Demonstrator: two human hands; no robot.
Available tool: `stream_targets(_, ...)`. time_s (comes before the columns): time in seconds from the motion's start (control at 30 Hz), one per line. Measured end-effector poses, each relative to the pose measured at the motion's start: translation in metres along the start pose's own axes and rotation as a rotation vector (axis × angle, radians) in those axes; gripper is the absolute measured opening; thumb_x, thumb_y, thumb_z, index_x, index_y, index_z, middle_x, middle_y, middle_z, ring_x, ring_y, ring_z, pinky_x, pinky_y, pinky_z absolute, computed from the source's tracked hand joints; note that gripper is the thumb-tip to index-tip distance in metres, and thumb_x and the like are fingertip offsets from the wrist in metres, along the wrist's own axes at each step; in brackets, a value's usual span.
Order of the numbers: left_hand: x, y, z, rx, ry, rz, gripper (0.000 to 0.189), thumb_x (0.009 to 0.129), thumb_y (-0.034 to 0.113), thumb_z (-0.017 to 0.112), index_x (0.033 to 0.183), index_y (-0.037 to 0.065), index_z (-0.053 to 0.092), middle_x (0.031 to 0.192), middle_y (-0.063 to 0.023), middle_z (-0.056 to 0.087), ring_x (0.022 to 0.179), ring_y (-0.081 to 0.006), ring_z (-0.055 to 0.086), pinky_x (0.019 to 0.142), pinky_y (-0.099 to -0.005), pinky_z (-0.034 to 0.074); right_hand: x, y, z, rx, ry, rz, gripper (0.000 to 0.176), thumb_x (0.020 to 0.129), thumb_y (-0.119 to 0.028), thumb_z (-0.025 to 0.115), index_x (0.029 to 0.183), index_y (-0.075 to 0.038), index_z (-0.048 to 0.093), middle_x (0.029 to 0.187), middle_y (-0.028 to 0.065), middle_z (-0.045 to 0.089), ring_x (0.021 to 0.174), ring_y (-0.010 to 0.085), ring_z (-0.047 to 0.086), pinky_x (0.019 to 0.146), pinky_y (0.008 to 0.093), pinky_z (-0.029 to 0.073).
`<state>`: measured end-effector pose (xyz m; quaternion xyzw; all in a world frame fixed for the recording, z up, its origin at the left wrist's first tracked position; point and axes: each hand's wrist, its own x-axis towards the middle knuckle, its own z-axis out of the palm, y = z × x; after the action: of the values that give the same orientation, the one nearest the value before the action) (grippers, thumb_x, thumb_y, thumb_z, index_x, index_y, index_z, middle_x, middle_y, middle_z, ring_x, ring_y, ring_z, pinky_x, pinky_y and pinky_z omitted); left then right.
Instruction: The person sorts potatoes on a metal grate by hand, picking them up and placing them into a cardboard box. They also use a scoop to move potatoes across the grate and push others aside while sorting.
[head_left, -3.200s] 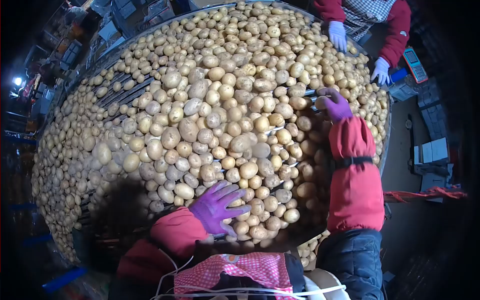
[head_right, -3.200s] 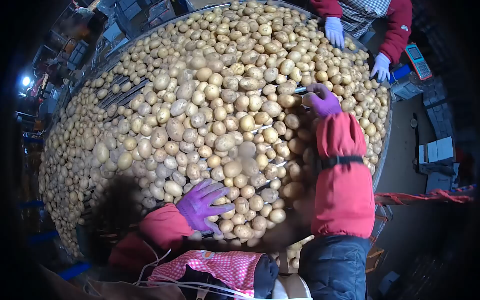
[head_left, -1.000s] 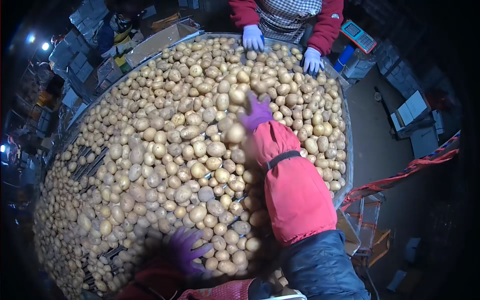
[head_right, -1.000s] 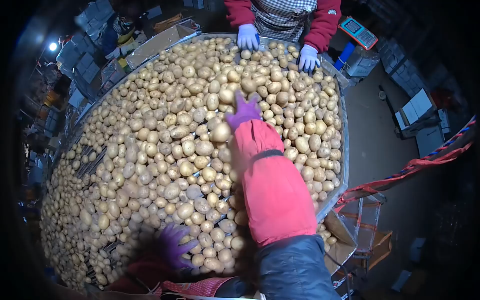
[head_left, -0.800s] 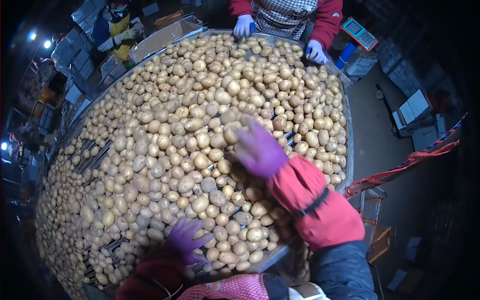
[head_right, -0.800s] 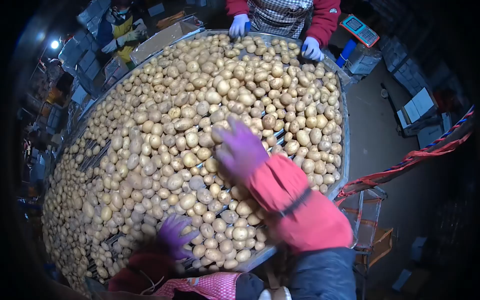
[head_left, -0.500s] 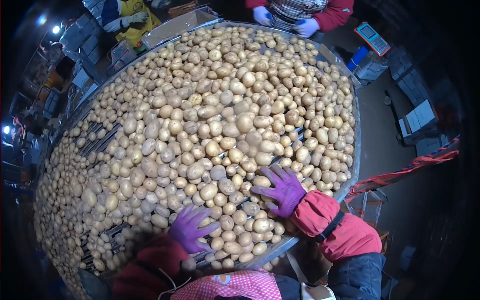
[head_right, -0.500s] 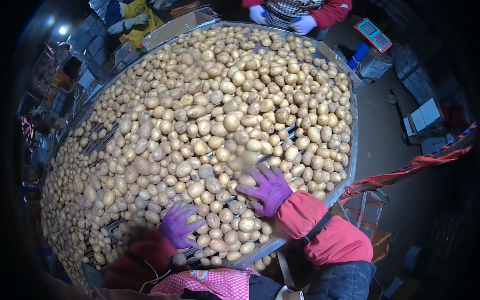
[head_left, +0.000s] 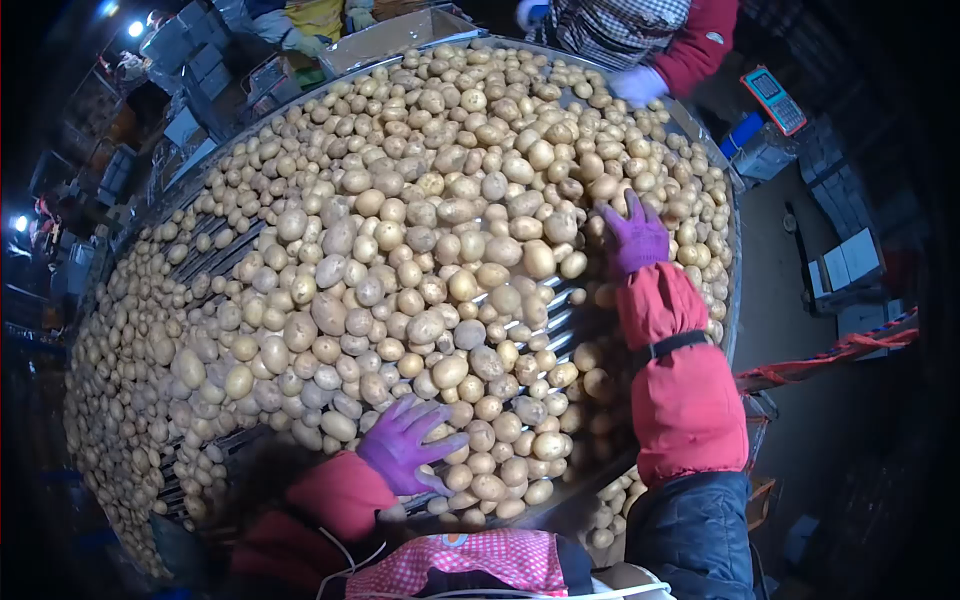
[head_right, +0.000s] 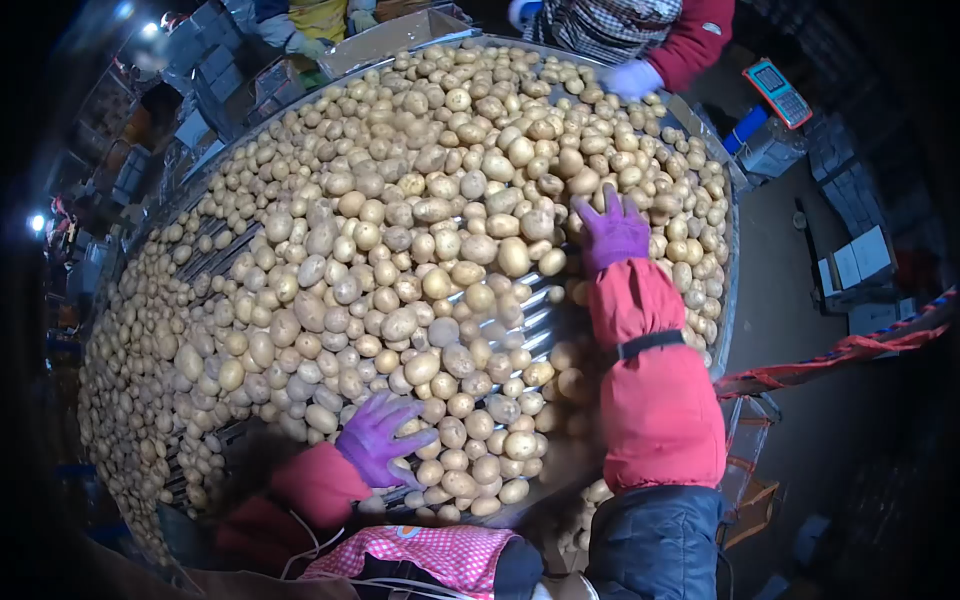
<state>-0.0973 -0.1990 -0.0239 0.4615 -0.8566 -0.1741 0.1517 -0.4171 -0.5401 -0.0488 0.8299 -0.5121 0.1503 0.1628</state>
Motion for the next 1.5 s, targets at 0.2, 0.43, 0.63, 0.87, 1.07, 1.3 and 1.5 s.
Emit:
stream_targets(0.2,0.001,-0.001,-0.003,-0.023,0.009,0.003,0.073,0.058,0.061,0.079,0.121,0.026,0.066,0.138,-0.0115,0.051,0.121,-0.0354,0.053,0.104,-0.0595,0.038,0.009,-0.130,-0.043,0.296,-0.517,-0.171,0.054,0.081,-0.029,0.070,0.133,-0.029,0.055,0.133,0.0127,0.055,0.108,0.0393,0.060,0.088,0.0492,0.051)
stream_targets(0.43,-0.001,-0.003,-0.001,-0.023,0.011,0.000,0.072,0.059,0.061,0.079,0.121,0.025,0.066,0.137,-0.0128,0.052,0.124,-0.0357,0.050,0.105,-0.0600,0.036,0.000,-0.087,0.016,0.860,-0.415,0.071,0.050,0.081,-0.013,0.071,0.129,-0.015,0.059,0.125,0.0134,0.061,0.116,0.0328,0.060,0.097,0.0402,0.050)
stream_targets(0.63,0.002,0.000,-0.004,-0.012,-0.002,-0.002,0.074,0.058,0.062,0.079,0.120,0.023,0.066,0.136,-0.0111,0.053,0.122,-0.0364,0.052,0.105,-0.0597,0.036,0.040,-0.143,-0.049,0.376,-0.747,0.031,0.053,0.079,-0.028,0.071,0.130,-0.032,0.057,0.127,0.0174,0.051,0.120,0.0400,0.054,0.098,0.0470,0.048)
stream_targets(0.87,0.002,0.003,0.000,0.002,0.025,0.030,0.078,0.056,0.063,0.080,0.121,0.021,0.065,0.137,-0.0108,0.053,0.119,-0.0361,0.053,0.106,-0.0593,0.035,0.009,-0.143,-0.062,0.871,-0.580,0.456,0.047,0.079,-0.023,0.070,0.123,-0.012,0.057,0.109,0.0167,0.063,0.102,0.0337,0.065,0.086,0.0443,0.054)
stream_targets(1.07,0.000,0.004,-0.001,-0.005,0.031,0.026,0.080,0.056,0.062,0.081,0.123,0.021,0.065,0.137,-0.0130,0.053,0.122,-0.0368,0.052,0.107,-0.0597,0.035,-0.079,-0.074,-0.041,2.375,-0.341,0.669,0.055,0.086,-0.031,0.069,0.135,-0.014,0.052,0.124,0.0145,0.062,0.106,0.0312,0.064,0.084,0.0443,0.056)
stream_targets(1.3,-0.003,0.006,0.003,-0.019,0.013,-0.005,0.082,0.060,0.062,0.079,0.131,0.025,0.061,0.138,-0.0114,0.053,0.126,-0.0350,0.050,0.112,-0.0585,0.030,-0.185,-0.044,-0.152,2.378,-0.106,1.178,0.027,0.092,-0.032,0.064,0.105,-0.010,0.056,0.089,0.0110,0.059,0.070,0.0184,0.056,0.053,0.0230,0.045)
stream_targets(1.5,-0.004,0.012,-0.001,-0.028,0.002,-0.033,0.084,0.059,0.059,0.081,0.132,0.026,0.060,0.142,-0.0110,0.049,0.128,-0.0353,0.048,0.114,-0.0571,0.026,-0.371,0.020,-0.146,1.066,-0.178,0.959,0.017,0.093,-0.017,0.060,0.105,-0.006,0.064,0.098,0.0130,0.065,0.090,0.0214,0.064,0.076,0.0325,0.053)
